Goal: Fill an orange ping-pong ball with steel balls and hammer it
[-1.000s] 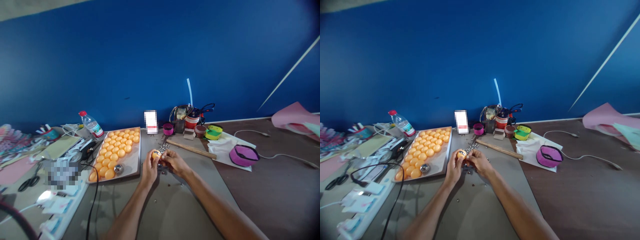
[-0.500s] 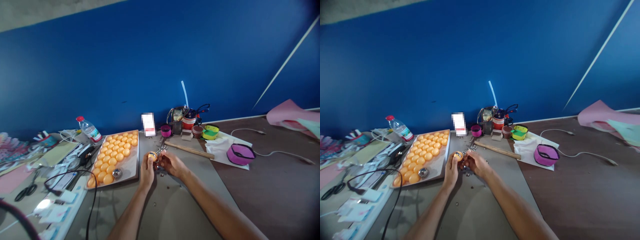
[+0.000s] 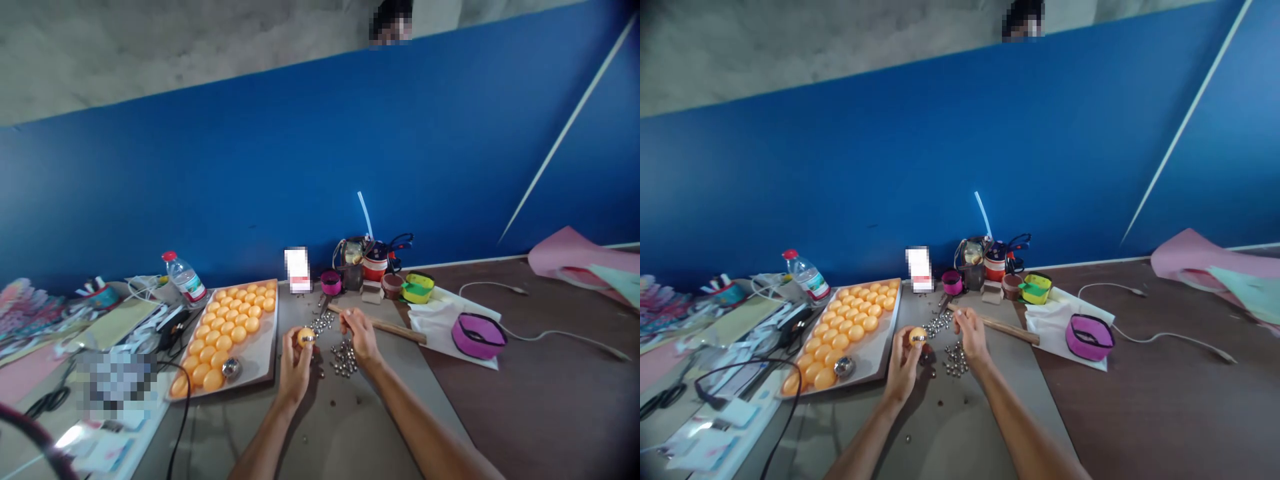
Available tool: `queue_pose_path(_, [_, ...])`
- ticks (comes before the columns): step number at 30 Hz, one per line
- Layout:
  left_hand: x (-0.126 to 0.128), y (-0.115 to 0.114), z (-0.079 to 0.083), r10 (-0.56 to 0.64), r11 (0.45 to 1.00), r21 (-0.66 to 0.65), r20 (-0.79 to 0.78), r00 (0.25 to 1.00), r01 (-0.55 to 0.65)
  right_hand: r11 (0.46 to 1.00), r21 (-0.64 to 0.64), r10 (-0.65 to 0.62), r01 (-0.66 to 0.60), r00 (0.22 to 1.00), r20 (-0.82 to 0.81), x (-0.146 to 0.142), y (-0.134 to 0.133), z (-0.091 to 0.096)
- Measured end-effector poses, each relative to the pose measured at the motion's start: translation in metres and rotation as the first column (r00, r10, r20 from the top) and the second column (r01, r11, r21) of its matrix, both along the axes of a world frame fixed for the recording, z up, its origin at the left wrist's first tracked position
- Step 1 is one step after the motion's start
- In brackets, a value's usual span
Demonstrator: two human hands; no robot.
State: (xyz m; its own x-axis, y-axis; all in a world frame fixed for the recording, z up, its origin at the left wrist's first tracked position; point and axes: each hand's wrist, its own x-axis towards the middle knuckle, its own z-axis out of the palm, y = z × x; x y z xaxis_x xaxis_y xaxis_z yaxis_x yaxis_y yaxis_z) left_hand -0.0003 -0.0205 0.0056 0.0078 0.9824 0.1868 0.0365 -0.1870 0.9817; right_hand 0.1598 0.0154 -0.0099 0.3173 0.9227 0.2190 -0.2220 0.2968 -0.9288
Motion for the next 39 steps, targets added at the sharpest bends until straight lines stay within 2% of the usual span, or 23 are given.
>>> queue_pose_path(2, [-0.001,0.001,-0.001,0.019,0.999,-0.033,0.057,0.998,-0.017,0.992,0.023,-0.126,0.124,0.97,0.209,0.002,-0.001,-0.002])
queue_pose_path(3, [-0.001,0.002,-0.001,0.033,0.998,-0.056,0.09,0.995,-0.028,0.983,0.061,-0.183,0.173,0.926,0.329,0.003,-0.002,-0.003])
queue_pose_path(5, [-0.003,0.003,-0.002,0.056,0.994,-0.097,0.154,0.987,-0.041,0.964,0.179,-0.264,0.196,0.777,0.571,0.005,-0.003,-0.005])
queue_pose_path(8, [-0.004,0.005,-0.003,0.065,0.991,-0.128,0.207,0.976,-0.038,0.935,0.226,-0.336,0.273,0.481,0.81,0.006,-0.005,-0.006])
queue_pose_path(11, [-0.003,0.006,-0.004,0.036,0.99,-0.138,0.194,0.98,-0.009,0.901,0.166,-0.276,0.401,0.234,0.932,0.008,-0.006,-0.004])
queue_pose_path(13, [-0.002,0.005,-0.004,0.009,0.99,-0.138,0.172,0.985,0.015,0.879,0.111,-0.196,0.463,0.139,0.971,0.01,-0.006,-0.003])
queue_pose_path(15, [-0.001,0.005,-0.004,-0.006,0.99,-0.135,0.156,0.988,0.027,0.867,0.057,-0.114,0.494,0.088,0.99,0.013,-0.006,-0.002])
queue_pose_path(19, [0.001,0.004,-0.001,-0.009,0.989,-0.144,0.191,0.981,0.037,0.841,0.0,-0.02,0.541,0.032,0.999,0.023,-0.005,-0.003])
queue_pose_path(24, [0.003,0.004,0.0,-0.033,0.979,-0.181,0.327,0.944,0.096,0.829,-0.012,0.012,0.559,0.003,1.0,0.034,-0.005,-0.006])
queue_pose_path(27, [0.003,0.007,-0.001,-0.015,0.976,-0.195,0.389,0.921,0.098,0.844,0.036,-0.03,0.535,-0.019,0.999,0.036,-0.005,-0.006])
queue_pose_path(30, [0.002,0.009,-0.003,0.023,0.974,-0.21,0.451,0.892,0.082,0.852,0.149,-0.156,0.502,-0.028,0.987,0.034,-0.005,-0.004])
queue_pose_path(33, [0.001,0.011,-0.002,0.041,0.968,-0.231,0.522,0.852,0.095,0.836,0.321,-0.366,0.446,0.016,0.93,0.028,-0.005,0.0])
queue_pose_path(35, [0.0,0.011,0.0,0.037,0.965,-0.236,0.56,0.828,0.117,0.816,0.437,-0.502,0.379,0.088,0.86,0.024,-0.006,0.001])
queue_pose_path(37, [-0.001,0.012,0.002,0.042,0.963,-0.236,0.604,0.796,0.128,0.796,0.522,-0.586,0.307,0.173,0.791,0.019,-0.007,0.002])
queue_pose_path(39, [-0.001,0.013,0.004,0.067,0.961,-0.244,0.653,0.754,0.127,0.792,0.56,-0.609,0.244,0.239,0.757,0.015,-0.01,0.002])
